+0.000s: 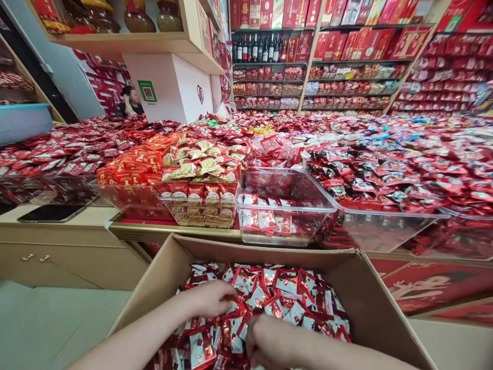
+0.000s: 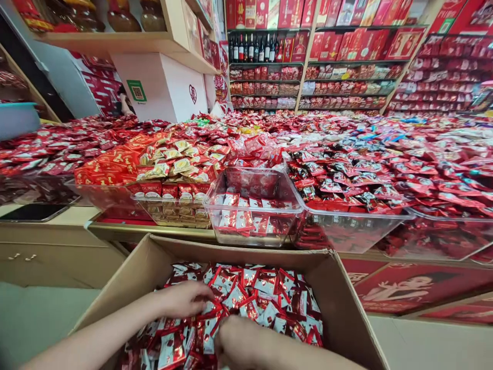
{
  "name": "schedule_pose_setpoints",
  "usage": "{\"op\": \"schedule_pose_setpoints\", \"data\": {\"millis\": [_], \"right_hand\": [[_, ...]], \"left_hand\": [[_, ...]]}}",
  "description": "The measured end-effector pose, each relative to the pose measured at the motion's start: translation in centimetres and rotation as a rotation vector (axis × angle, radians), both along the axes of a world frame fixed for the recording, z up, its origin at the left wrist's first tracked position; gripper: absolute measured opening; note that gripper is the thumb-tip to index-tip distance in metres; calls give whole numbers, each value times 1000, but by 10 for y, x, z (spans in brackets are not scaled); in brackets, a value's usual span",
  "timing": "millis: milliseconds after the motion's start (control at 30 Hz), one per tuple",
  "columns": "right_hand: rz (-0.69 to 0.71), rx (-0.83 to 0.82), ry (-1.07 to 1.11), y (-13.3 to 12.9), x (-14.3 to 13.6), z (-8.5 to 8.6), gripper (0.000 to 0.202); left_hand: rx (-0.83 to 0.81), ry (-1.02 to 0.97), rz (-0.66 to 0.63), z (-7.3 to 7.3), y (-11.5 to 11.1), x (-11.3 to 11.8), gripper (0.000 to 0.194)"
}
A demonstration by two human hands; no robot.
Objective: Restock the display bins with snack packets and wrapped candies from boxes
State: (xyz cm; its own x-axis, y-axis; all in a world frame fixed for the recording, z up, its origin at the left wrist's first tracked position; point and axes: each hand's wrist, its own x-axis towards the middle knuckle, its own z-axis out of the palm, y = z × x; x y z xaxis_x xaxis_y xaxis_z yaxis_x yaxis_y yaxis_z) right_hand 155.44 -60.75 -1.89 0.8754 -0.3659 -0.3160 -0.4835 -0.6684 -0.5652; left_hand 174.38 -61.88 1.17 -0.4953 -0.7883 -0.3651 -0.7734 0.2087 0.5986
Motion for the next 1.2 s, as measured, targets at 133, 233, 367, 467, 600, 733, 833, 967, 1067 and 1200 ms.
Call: {"op": "schedule_pose_setpoints", "data": {"millis": [133,233,367,467,600,733,833,967,1067,1200], "right_hand": [[-439,161,-249,-27,-7,28,12],[-727,427,-443,-43,-9,41,22],[-873,696,-607,-47,-11,49,30],[-922,778,-647,-45,-11,52,31],[-961,874,-690,-47,-10,47,31],[-1041,944,-715,-51,-10,40,35],[-1039,972,-726,-52,-10,39,35],[-1048,972,-758,-53,-12,42,31],[-1044,971,-773,-54,-14,44,29],[-1049,939,-770,-55,-15,44,28]], "left_hand": [[202,178,85,3,-8,3,37],[429,494,184,11,-7,-10,35],[493,715,318,16,0,-30,34],[491,795,366,16,2,-36,35],[450,908,362,17,0,-35,41],[490,912,400,20,-1,-34,61],[524,894,409,23,-2,-32,66],[527,795,402,27,-5,-29,64],[506,800,384,30,-6,-26,61],[534,810,349,38,-5,-24,62]]}}
